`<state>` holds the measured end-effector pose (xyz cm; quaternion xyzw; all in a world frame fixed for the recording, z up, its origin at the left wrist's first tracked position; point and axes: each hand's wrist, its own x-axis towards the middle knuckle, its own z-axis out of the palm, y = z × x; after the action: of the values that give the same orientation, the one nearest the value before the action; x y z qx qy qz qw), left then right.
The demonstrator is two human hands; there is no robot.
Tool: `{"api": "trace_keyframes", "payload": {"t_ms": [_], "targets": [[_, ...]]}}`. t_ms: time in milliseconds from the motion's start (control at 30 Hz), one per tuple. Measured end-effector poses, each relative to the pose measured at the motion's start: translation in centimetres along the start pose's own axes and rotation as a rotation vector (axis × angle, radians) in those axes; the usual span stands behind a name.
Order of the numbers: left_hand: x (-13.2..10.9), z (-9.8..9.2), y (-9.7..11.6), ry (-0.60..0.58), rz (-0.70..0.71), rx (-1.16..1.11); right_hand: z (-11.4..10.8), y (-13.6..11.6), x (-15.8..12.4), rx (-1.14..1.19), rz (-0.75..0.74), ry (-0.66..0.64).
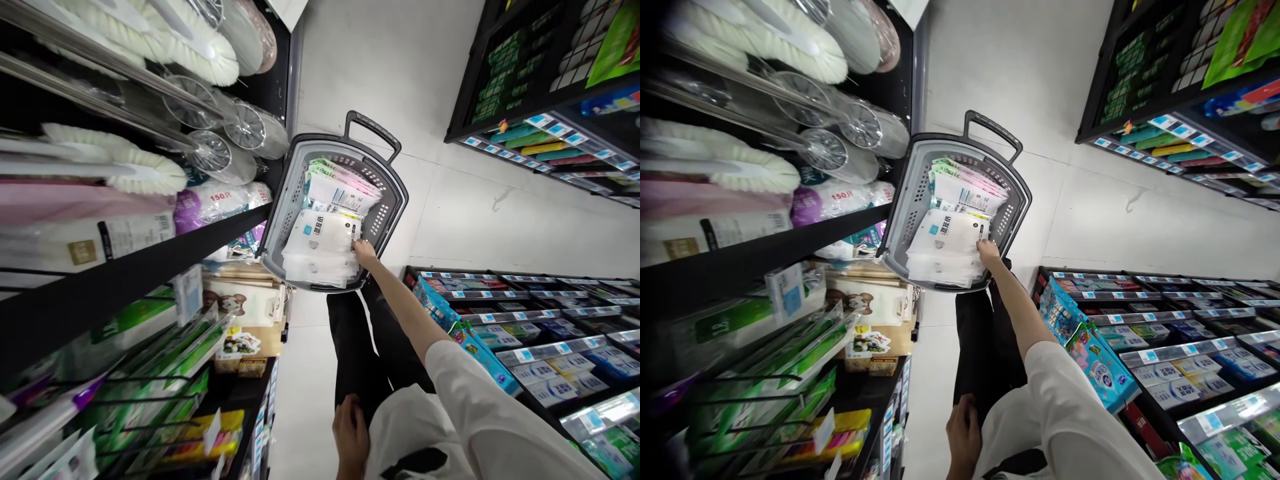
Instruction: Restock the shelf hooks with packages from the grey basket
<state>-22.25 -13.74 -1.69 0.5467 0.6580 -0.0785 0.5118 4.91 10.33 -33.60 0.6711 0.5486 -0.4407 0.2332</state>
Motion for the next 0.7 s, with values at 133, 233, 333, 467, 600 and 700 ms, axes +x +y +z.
{"api": "trace_keyframes", "payload": {"t_ms": [133,233,333,467,600,700], "targets": [[-0.3,0.3,-0.3,-0.002,0.022,0.013,-0.6,-0.1,-0.3,-0.009,0.041,0.11],[-0.3,0.3,-0.3,-0.004,0.029,0.002,-0.5,0.2,-0.8,-0.027,-0.066,0.147],[-0.2,0.2,-0.2,-0.006,0.022,-0.005,0.1,0.9,-1.2,-0.081,-0.226,0.141],[0.1,-0.2,-0.3,-0.017,0.023,-0.007,1.0,1.7,-0.8,-0.119,-0.344,0.093],[0.4,-0.7,-0.5,-0.027,0.012,-0.002,1.5,1.5,0.0,-0.162,-0.402,0.03],[0.5,-1.0,-0.7,-0.027,0.008,-0.001,1.8,0.9,0.6,-0.201,-0.387,-0.023]]}}
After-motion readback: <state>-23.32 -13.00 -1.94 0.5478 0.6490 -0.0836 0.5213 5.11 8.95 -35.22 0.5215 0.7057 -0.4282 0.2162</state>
